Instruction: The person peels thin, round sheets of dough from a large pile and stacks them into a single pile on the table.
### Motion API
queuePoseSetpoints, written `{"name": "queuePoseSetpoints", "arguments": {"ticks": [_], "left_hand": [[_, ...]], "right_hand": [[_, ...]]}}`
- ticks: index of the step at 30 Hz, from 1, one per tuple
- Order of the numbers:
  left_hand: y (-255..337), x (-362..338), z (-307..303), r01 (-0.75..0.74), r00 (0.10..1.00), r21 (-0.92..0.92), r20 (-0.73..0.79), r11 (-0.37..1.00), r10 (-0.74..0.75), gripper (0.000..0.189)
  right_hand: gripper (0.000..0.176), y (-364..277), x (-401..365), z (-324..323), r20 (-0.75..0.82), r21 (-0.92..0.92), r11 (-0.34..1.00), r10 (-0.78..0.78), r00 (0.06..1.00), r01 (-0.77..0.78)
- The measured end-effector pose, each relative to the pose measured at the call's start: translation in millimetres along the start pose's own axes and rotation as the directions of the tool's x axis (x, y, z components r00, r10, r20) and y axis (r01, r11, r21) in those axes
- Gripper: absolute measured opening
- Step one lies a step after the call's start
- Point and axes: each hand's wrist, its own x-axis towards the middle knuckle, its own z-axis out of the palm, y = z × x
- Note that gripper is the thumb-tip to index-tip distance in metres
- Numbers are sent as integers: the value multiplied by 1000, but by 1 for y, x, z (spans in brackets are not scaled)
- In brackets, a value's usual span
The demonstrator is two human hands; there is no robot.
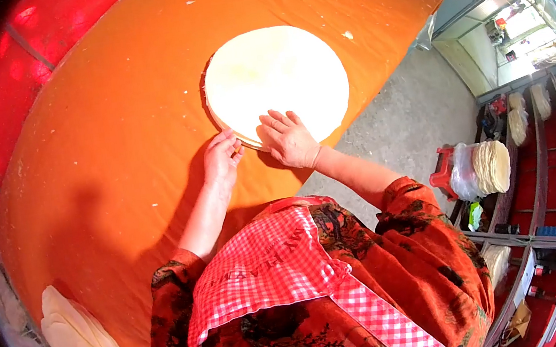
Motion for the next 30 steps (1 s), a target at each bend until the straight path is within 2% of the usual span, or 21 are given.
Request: {"name": "queuePoseSetpoints", "arguments": {"ticks": [8,14,17,20,23,30], "left_hand": [[1,-4,0,16,999,10,28,1000,-16,34],[1,-4,0,0,999,22,34,1000,-1,33],[2,-8,5,-22,999,31,40,999,21,32],[-1,-8,4,-43,998,20,46,999,42,31],[-2,-6,3,-55,998,-9,33,998,55,32],[-4,-2,4,-63,997,-70,35,996,65,34]], "right_hand": [[55,-8,4,12,-68,-34,999,-23,997,21],[46,-14,8,6,-162,62,997,44,986,-35],[40,-18,15,4,-144,18,999,51,988,-49],[34,-16,16,14,-217,-28,999,25,976,-32],[28,-15,11,12,-218,-49,998,15,976,-27],[25,-13,7,12,-230,-22,1000,4,973,-9]]}}
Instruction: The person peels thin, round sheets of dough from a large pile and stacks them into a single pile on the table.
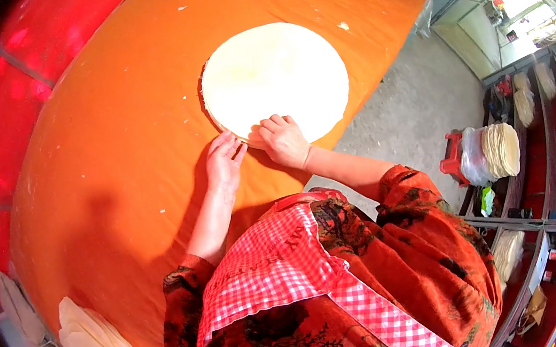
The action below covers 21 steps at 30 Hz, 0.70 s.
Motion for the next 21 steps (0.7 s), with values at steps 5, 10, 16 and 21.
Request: {"name": "queuePoseSetpoints", "arguments": {"ticks": [5,10,16,21], "left_hand": [[0,0,1,-8,1000,-24,3,1000,9,37],[3,-10,12,-61,997,96,-44,993,66,42],[-11,14,-14,-341,923,720,136,605,360,44],[-13,9,7,-260,939,829,97,496,331,32]], "right_hand": [[27,-6,4,-4,-23,46,999,5,1000,-4],[29,-4,3,-7,22,90,996,19,1000,-21],[58,54,-7,-21,-67,-83,972,215,974,-220],[51,117,-27,-15,95,93,980,166,982,-175]]}}
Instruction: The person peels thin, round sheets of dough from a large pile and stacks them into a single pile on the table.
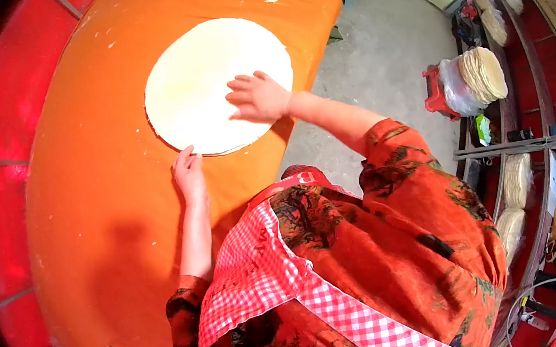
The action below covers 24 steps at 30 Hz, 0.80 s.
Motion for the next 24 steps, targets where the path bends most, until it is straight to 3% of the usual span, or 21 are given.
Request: {"name": "queuePoseSetpoints", "arguments": {"ticks": [2,3,4,5,6,7,9,10,11,15,17,19,20,21,22,24], "left_hand": [[-15,5,-6,60,995,-198,-67,978,-74,30],[-10,5,-10,103,987,-230,-95,968,-128,38],[-10,8,-11,75,985,-305,-129,950,-119,42],[-11,15,-10,44,980,-377,-162,925,-113,46],[-12,22,-9,11,975,-446,-195,895,-109,51],[-10,30,-10,1,986,-422,-150,906,-71,62],[-16,47,3,-60,998,-260,-49,964,48,62],[-19,51,8,-91,995,-179,11,980,95,63],[-18,49,14,-36,999,69,-36,997,39,66],[-16,48,19,-7,998,68,-62,998,11,69],[-25,52,13,-2,999,-25,-41,1000,1,69],[-20,43,17,-173,978,-72,-133,982,162,69],[-13,39,21,-269,951,-90,-182,959,250,69],[-11,34,23,-365,841,410,-241,836,485,74],[2,31,28,-411,819,521,-149,748,554,76],[27,16,35,-470,784,706,59,529,618,81]], "right_hand": [[47,30,9,-9,-56,490,864,159,986,-111],[45,35,16,-14,-54,912,385,461,886,-144],[43,41,22,-18,138,973,-229,667,732,25],[45,78,21,-14,-17,986,119,773,634,-120],[49,119,16,-3,-210,854,427,805,555,-296],[52,139,13,15,-197,852,426,800,567,-305],[58,164,10,46,-172,845,426,788,591,-323],[63,122,14,23,-168,708,528,772,614,-470],[62,113,12,14,-152,722,516,768,622,-461],[60,133,11,22,-120,735,514,740,662,-442],[60,151,17,4,68,852,282,775,629,-440],[59,169,32,-12,195,895,105,781,593,-433],[57,176,40,-15,127,875,204,780,613,-440],[55,182,51,-19,47,846,309,769,638,-435],[53,191,65,-22,-29,805,410,750,661,-429],[56,206,89,-23,134,871,253,703,699,-421]]}}
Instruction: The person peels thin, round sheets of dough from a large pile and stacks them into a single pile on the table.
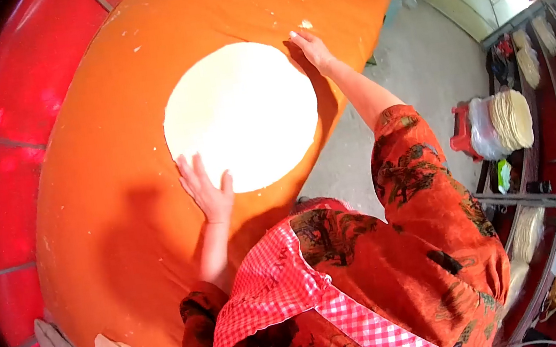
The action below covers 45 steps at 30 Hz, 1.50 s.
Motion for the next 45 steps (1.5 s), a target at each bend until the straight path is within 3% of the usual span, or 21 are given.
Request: {"name": "queuePoseSetpoints", "arguments": {"ticks": [5,8,9,12,14,15,16,17,18,19,23,27,29,30,31,34,36,38,41,44,45], "left_hand": [[7,-7,20,81,995,-187,-39,979,-89,83],[3,-6,26,101,993,-231,-40,968,-113,86],[1,-6,27,106,992,-239,-35,965,-118,85],[-1,-6,28,108,991,-277,-49,955,-126,82],[-5,-4,31,103,988,-331,-76,938,-135,81],[-6,-5,33,103,984,-371,-95,923,-149,80],[-6,-7,34,106,980,-409,-113,906,-166,79],[-5,-9,33,127,979,-397,-98,909,-179,79],[-4,-9,30,150,978,-384,-80,911,-195,79],[-5,-7,30,169,976,-373,-69,912,-208,79],[-4,-4,27,144,984,-271,-59,952,-166,69],[-5,-6,31,94,982,-256,-136,962,-132,65],[-2,-7,27,156,982,-236,-71,959,-177,66],[0,-6,24,184,979,-232,-48,955,-200,66],[-1,-5,21,182,980,-241,-39,953,-197,65],[-8,-10,8,161,985,-293,-14,943,-172,63],[-20,-12,-25,194,974,-217,-74,957,-215,57],[-44,-38,-40,236,914,-126,-307,964,-264,44],[-93,-93,-83,383,869,-208,-251,900,-427,35],[-119,-158,-133,408,817,-214,-349,888,-459,28],[-126,-180,-148,447,778,-222,-381,867,-499,26]], "right_hand": [[70,-15,48,22,300,241,949,128,945,-205],[70,-31,15,51,356,-274,962,103,929,-2],[69,-31,17,49,346,-220,968,194,918,-121],[66,-37,14,47,367,-242,969,147,918,-59],[64,-45,33,39,576,-138,971,238,782,-194],[62,-30,54,30,590,25,953,229,774,-301],[61,-42,51,42,424,228,887,280,861,-401],[59,-43,34,55,372,-105,982,187,909,-159],[57,-41,20,65,365,-427,898,68,929,102],[62,2,40,56,410,-87,996,53,910,-19],[61,-9,49,53,443,-108,983,184,877,-152],[64,-26,58,56,498,-451,884,134,857,124],[65,-36,40,78,423,-764,441,-209,882,471],[66,-42,32,95,442,-843,129,-384,810,522],[65,-52,3,114,537,-813,-19,-412,736,582],[67,-31,-57,143,701,-686,-63,-325,635,725],[68,13,-54,132,700,-709,-90,-212,682,699],[67,5,-49,139,701,-710,-70,-166,694,700],[67,-11,-47,131,693,-721,-50,-72,717,691],[66,-26,-90,149,611,-775,-29,-286,738,631],[65,-24,-107,155,667,-722,-58,-323,671,690]]}}
